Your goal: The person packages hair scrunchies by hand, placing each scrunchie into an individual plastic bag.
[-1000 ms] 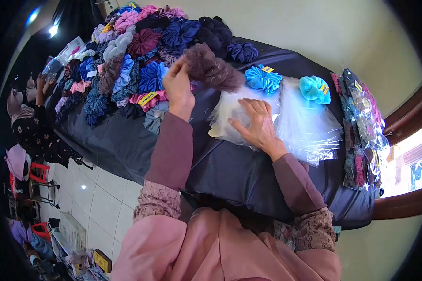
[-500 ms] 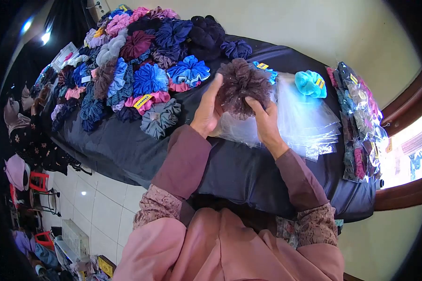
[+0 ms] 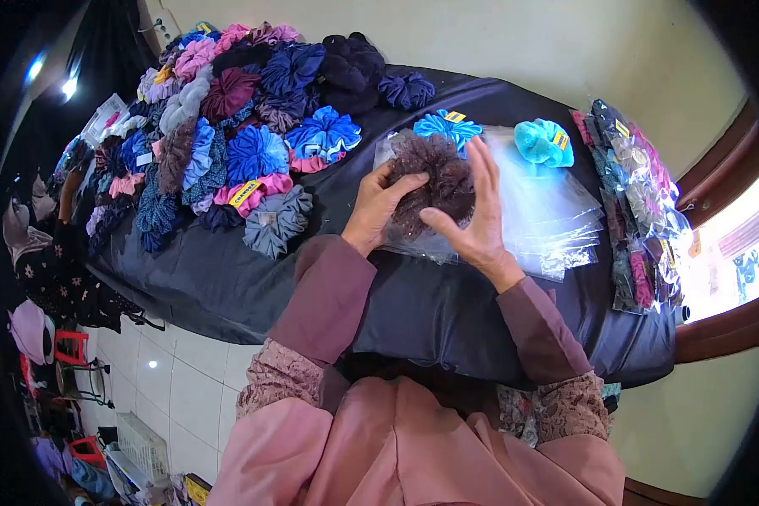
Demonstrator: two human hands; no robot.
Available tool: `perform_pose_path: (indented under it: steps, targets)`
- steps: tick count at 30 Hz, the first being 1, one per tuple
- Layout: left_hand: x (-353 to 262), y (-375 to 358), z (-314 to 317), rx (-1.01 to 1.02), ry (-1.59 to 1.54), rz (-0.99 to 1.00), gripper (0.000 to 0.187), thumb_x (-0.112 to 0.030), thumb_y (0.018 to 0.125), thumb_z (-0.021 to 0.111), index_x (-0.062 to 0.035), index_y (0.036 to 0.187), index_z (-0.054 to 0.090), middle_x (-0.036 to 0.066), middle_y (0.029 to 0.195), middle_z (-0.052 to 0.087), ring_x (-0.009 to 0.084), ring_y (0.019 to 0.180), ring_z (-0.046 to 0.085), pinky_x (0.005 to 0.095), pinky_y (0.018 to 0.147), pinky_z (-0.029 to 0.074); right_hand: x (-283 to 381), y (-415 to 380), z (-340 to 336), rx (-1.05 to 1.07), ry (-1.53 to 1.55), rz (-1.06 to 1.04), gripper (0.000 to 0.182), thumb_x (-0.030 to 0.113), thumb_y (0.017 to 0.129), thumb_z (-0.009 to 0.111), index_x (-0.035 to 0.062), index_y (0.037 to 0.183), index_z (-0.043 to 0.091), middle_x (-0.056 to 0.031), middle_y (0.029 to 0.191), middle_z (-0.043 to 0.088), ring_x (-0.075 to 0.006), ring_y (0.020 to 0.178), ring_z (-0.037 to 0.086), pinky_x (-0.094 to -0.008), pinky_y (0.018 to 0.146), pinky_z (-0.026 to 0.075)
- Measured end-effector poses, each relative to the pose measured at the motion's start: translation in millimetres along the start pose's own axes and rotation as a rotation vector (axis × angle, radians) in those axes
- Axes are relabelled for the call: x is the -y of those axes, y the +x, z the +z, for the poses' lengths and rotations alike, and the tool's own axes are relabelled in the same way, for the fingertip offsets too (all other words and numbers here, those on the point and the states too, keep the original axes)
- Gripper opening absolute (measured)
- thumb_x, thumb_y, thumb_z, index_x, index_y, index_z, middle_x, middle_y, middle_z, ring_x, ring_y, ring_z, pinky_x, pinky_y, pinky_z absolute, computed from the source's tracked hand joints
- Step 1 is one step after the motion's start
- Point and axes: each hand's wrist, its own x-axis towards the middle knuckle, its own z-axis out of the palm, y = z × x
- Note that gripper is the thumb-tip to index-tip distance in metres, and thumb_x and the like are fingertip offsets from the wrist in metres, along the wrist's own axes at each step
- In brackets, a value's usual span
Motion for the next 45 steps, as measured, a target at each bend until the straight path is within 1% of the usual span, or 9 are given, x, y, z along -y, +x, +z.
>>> perform_pose_path:
  steps: [10, 20, 22, 27, 29, 32, 35, 37, 45]
  targets:
    - [1, 2, -6, 0.015, -0.123, -0.076, 0.041, -0.037, 0.092, 0.052, -0.0059, 0.119, 0.055, 0.003, 0.113, 0.060, 0.0140, 0.105, 0.056, 0.0313, 0.093, 0.040, -16, -7, 7, -0.070, 0.033, 0.073, 0.066, 0.009, 0.067, 0.073, 0.0031, 0.128, 0.047, -0.0177, 0.110, 0.057, -0.0302, 0.101, 0.058, -0.0358, 0.089, 0.046]
    - [5, -1, 1, 0.214, -0.126, -0.096, 0.040, -0.022, 0.093, 0.054, -0.0040, 0.128, 0.048, 0.004, 0.120, 0.056, 0.0144, 0.108, 0.054, 0.0307, 0.093, 0.042, 0, -4, 3, -0.142, -0.268, -0.047, 0.064, 0.007, 0.067, 0.071, 0.0048, 0.127, 0.049, -0.0187, 0.131, 0.041, -0.0370, 0.120, 0.042, -0.0420, 0.097, 0.040]
    - [4, -2, 0, 0.197, -0.082, -0.100, 0.040, -0.023, 0.093, 0.053, -0.0040, 0.128, 0.048, 0.004, 0.119, 0.056, 0.0140, 0.107, 0.054, 0.0308, 0.093, 0.042, -2, -4, 0, 0.065, -0.207, -0.104, 0.061, 0.001, 0.068, 0.067, 0.0063, 0.127, 0.049, -0.0183, 0.128, 0.045, -0.0357, 0.115, 0.047, -0.0409, 0.094, 0.042]
    - [3, 6, -11, 0.160, -0.058, -0.001, 0.038, -0.024, 0.093, 0.053, -0.0045, 0.125, 0.051, 0.005, 0.112, 0.060, 0.0130, 0.101, 0.056, 0.0296, 0.088, 0.044, -13, 1, -4, -0.075, -0.129, -0.045, 0.049, -0.004, 0.073, 0.059, 0.0053, 0.122, 0.053, -0.0148, 0.111, 0.057, -0.0280, 0.096, 0.059, -0.0348, 0.085, 0.047]
    - [1, 8, -16, -0.059, 0.152, 0.154, 0.034, -0.025, 0.093, 0.052, -0.0044, 0.121, 0.055, 0.006, 0.105, 0.063, 0.0131, 0.098, 0.057, 0.0274, 0.082, 0.044, -10, 6, -13, -0.305, 0.206, 0.421, 0.036, 0.000, 0.082, 0.053, 0.0041, 0.118, 0.054, -0.0085, 0.101, 0.062, -0.0179, 0.088, 0.059, -0.0294, 0.079, 0.048]
    - [9, 11, -22, -0.245, 0.347, 0.255, 0.031, -0.025, 0.091, 0.055, -0.0033, 0.113, 0.059, 0.006, 0.104, 0.064, 0.0135, 0.095, 0.058, 0.0266, 0.081, 0.043, -56, 7, -18, -0.556, 0.584, 0.494, 0.024, 0.008, 0.091, 0.044, 0.0030, 0.113, 0.055, -0.0058, 0.093, 0.062, -0.0071, 0.079, 0.055, -0.0220, 0.064, 0.046]
    - [23, 17, -31, -0.357, 0.573, 0.343, 0.033, -0.024, 0.084, 0.064, -0.0037, 0.109, 0.062, 0.005, 0.101, 0.064, 0.0174, 0.095, 0.057, 0.0278, 0.081, 0.042, -85, -2, -29, -0.556, 0.760, 0.727, 0.021, 0.010, 0.094, 0.042, 0.0057, 0.111, 0.053, -0.0050, 0.086, 0.059, -0.0122, 0.067, 0.056, -0.0253, 0.053, 0.046]
    - [27, 12, -25, -0.287, 1.245, 0.663, 0.040, -0.030, 0.077, 0.068, -0.0053, 0.109, 0.062, 0.007, 0.105, 0.061, 0.0243, 0.104, 0.052, 0.0329, 0.086, 0.040, -90, -3, -26, -0.587, 0.787, 0.761, 0.023, 0.014, 0.096, 0.038, 0.0055, 0.113, 0.050, -0.0077, 0.085, 0.059, -0.0146, 0.063, 0.057, -0.0269, 0.050, 0.046]
    - [42, 2, -16, -0.138, 1.582, 0.593, 0.050, -0.041, 0.070, 0.070, -0.0063, 0.105, 0.062, 0.012, 0.117, 0.054, 0.0340, 0.119, 0.037, 0.0482, 0.097, 0.024, -80, 0, -29, -0.575, 0.795, 0.833, 0.026, 0.022, 0.099, 0.034, 0.0044, 0.116, 0.043, -0.0133, 0.088, 0.060, -0.0197, 0.061, 0.060, -0.0303, 0.045, 0.048]
